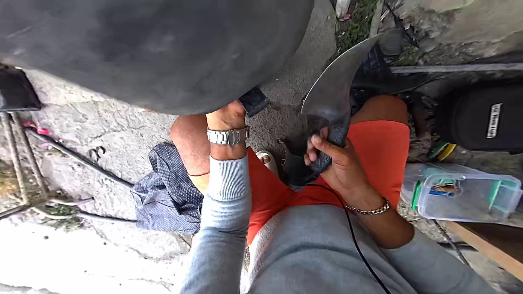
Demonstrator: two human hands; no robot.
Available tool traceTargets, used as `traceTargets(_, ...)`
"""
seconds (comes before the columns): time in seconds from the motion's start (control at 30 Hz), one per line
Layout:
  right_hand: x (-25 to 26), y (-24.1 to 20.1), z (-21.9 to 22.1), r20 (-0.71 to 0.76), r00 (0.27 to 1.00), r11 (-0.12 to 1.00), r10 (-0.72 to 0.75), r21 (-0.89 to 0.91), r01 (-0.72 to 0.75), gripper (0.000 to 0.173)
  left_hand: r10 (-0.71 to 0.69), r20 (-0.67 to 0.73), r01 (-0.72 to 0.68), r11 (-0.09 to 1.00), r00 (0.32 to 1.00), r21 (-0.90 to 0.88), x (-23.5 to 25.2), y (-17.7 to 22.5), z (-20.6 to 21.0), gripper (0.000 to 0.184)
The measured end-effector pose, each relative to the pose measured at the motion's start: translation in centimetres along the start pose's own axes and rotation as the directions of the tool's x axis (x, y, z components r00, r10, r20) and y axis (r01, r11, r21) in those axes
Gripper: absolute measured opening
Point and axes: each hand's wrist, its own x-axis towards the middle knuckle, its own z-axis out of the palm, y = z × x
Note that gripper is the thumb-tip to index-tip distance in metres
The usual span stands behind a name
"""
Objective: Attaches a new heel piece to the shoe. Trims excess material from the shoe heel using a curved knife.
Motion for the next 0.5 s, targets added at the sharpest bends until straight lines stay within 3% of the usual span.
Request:
traceTargets(0.1,0.5,-0.9,1.6,0.096,0.973,0.977,-0.211,0.010,0.211,0.005,-0.093,0.210,0.127,0.979,0.973,-0.157,-0.3,-0.7,0.3,0.055)
traceTargets(0.17,0.7,-1.6,3.2,0.153,0.938,0.950,-0.312,0.035,0.310,0.009,-0.074,0.429,0.221,0.927,0.900,-0.303,1.7,-1.6,-1.4,0.047)
traceTargets(0.23,0.6,-2.2,4.9,0.182,0.917,0.935,-0.354,0.061,0.349,0.010,-0.086,0.524,0.307,0.884,0.847,-0.351,2.5,-2.3,-2.0,0.047)
traceTargets(0.3,0.4,-2.5,6.1,0.209,0.903,0.927,-0.376,0.074,0.369,0.013,-0.137,0.403,0.286,0.897,0.905,-0.336,0.7,-2.6,-0.3,0.053)
traceTargets(0.37,0.3,-2.6,6.8,0.222,0.889,0.915,-0.400,0.035,0.402,0.017,-0.188,0.187,0.228,0.949,0.964,-0.217,-1.5,-2.9,2.1,0.066)
traceTargets(0.43,0.4,-2.4,7.0,0.225,0.875,0.898,-0.429,-0.003,0.441,0.018,-0.211,0.048,0.215,0.969,0.976,-0.120,-2.0,-3.6,2.4,0.080)
traceTargets(0.5,0.6,-2.2,7.1,0.212,0.867,0.885,-0.451,-0.017,0.465,0.018,-0.248,-0.078,0.244,0.968,0.966,-0.065,-2.1,-4.2,2.7,0.082)
